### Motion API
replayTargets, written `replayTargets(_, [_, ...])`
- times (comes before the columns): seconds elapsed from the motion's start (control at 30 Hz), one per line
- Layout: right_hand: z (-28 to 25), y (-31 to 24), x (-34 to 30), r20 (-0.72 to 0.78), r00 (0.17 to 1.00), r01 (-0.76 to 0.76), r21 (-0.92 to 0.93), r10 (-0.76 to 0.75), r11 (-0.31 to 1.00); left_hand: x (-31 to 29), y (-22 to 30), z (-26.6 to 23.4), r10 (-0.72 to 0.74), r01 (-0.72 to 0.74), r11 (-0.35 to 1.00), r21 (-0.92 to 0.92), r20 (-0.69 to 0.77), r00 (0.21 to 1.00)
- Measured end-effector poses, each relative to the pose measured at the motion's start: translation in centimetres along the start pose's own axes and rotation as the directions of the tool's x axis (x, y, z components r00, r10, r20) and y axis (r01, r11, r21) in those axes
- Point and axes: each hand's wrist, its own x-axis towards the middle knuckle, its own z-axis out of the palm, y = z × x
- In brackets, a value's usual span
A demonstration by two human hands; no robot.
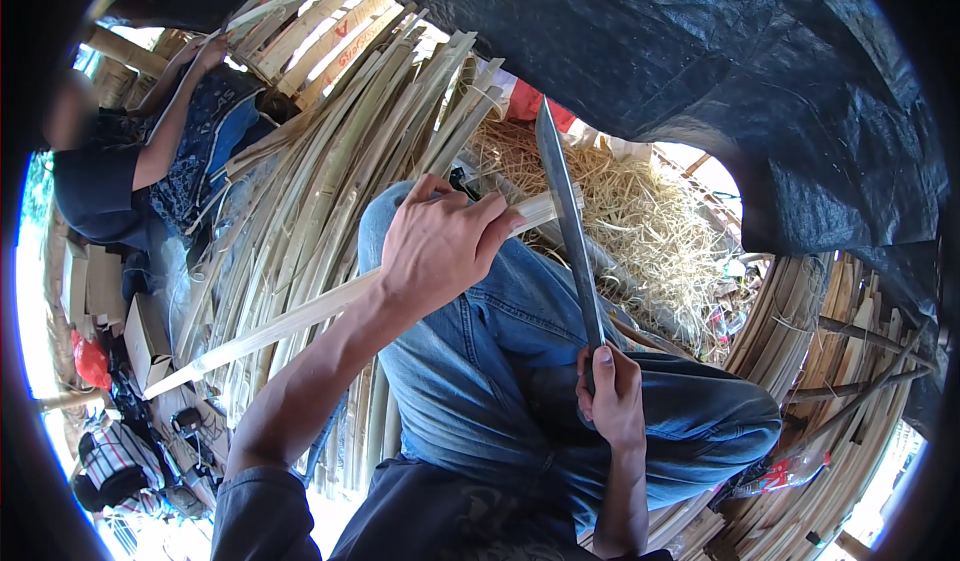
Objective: Shaving and refining thin bamboo strips using a large blade or machete.
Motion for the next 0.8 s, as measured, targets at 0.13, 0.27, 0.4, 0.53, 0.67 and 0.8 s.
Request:
replayTargets(0.13, [0.0,0.1,0.0,0.001,1.000,-0.008,-0.001,0.008,1.000,0.0,0.0,-0.1,-0.017,0.017,1.000,0.005,0.026,1.000])
replayTargets(0.27, [0.0,0.0,-0.1,0.002,1.000,-0.014,0.003,0.014,1.000,0.0,0.1,0.0,-0.007,0.007,1.000,-0.001,0.008,1.000])
replayTargets(0.4, [0.1,-0.2,0.0,-0.022,1.000,0.011,-0.037,-0.012,0.999,0.0,0.1,0.0,-0.013,0.013,1.000,0.005,0.021,1.000])
replayTargets(0.53, [0.7,-0.8,-0.3,-0.067,0.998,0.010,-0.096,-0.017,0.995,-0.1,-0.1,0.2,-0.011,0.010,1.000,0.026,0.006,1.000])
replayTargets(0.67, [1.1,-0.5,-0.4,-0.099,0.993,0.050,-0.177,-0.069,0.983,-0.2,0.0,0.5,-0.010,0.009,0.999,0.040,0.012,1.000])
replayTargets(0.8, [1.6,-0.6,0.2,-0.161,0.974,0.099,-0.342,-0.161,0.935,-0.5,0.1,0.8,0.063,-0.058,0.996,0.071,-0.069,0.996])
